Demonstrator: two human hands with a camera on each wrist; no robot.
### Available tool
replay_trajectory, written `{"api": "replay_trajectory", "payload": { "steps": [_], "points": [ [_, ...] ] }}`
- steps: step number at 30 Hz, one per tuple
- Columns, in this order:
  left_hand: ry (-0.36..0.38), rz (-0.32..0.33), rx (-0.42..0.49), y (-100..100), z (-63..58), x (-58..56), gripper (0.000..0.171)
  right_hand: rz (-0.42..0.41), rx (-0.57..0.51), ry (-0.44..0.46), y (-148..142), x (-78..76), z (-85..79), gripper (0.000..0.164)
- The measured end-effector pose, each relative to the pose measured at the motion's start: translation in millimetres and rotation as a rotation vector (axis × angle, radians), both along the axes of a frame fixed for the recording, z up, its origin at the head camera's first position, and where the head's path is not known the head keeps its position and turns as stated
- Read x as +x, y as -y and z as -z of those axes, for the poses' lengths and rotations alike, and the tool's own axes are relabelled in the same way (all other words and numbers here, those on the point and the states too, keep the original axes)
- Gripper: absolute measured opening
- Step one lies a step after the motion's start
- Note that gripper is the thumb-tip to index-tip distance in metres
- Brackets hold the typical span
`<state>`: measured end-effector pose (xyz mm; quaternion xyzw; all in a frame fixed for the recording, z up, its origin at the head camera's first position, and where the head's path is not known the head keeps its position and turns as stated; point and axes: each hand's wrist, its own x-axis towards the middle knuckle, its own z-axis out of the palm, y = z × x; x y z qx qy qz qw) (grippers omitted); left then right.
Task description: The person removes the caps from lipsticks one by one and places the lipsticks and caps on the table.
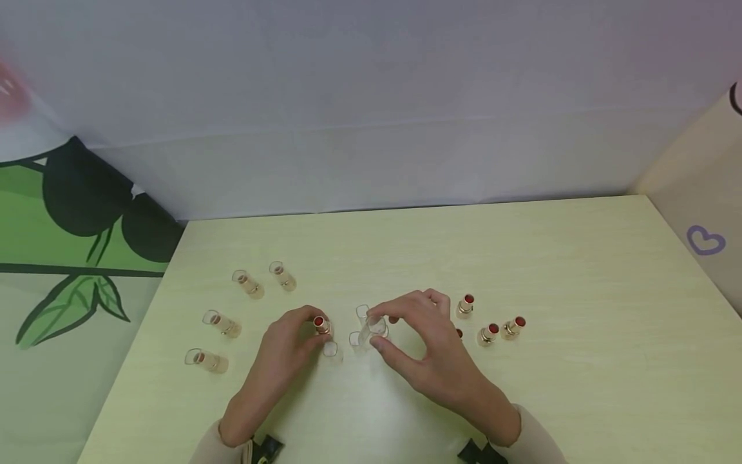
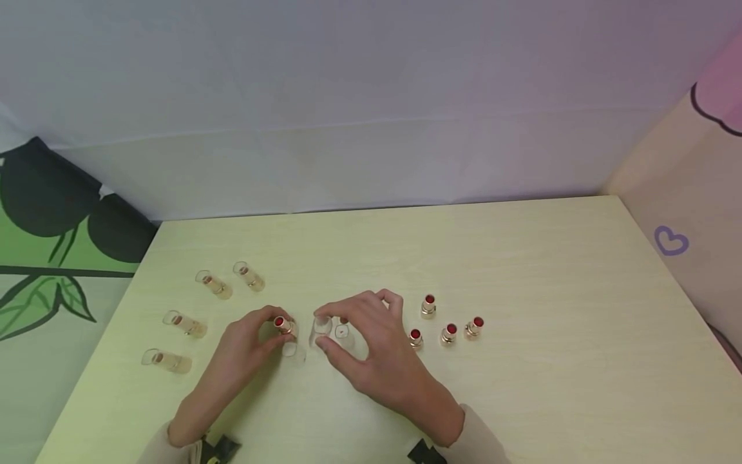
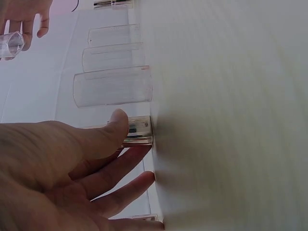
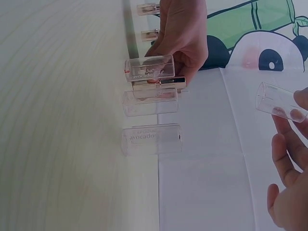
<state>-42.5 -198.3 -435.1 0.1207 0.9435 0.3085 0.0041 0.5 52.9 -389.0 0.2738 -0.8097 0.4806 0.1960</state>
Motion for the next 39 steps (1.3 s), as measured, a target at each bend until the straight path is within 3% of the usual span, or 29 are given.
{"api": "replay_trajectory", "payload": {
  "steps": [11,15,19,23,27,34,37,39],
  "points": [
    [0.043,0.01,-0.026,1.0,-0.4,-1.6,0.024,0.006,0.013,-0.014,-0.6,0.3,-0.4,0.036],
    [0.039,0.029,-0.05,1.9,-1.9,0.2,0.034,0.017,0.017,-0.023,-2.6,-0.1,-1.4,0.036],
    [0.008,0.016,-0.052,3.2,-8.6,7.6,0.047,0.039,0.01,-0.042,-5.6,-1.4,-1.7,0.035],
    [-0.021,-0.047,-0.054,5.2,-23.1,20.1,0.046,0.07,0.013,-0.068,-8.1,-3.8,-1.0,0.033],
    [-0.117,-0.096,-0.069,9.9,-37.7,32.9,0.039,0.106,0.04,-0.054,-10.1,-7.1,1.2,0.035],
    [-0.418,-0.144,-0.1,28.1,-55.8,47.2,0.042,0.168,0.103,-0.056,-15.1,-13.3,9.3,0.039],
    [-0.478,-0.174,-0.12,39.1,-59.3,51.6,0.044,0.185,0.125,-0.059,-16.5,-15.1,12.6,0.039],
    [-0.479,-0.209,-0.14,47.9,-59.6,54.3,0.045,0.196,0.141,-0.042,-16.8,-15.5,13.4,0.039]
  ]
}}
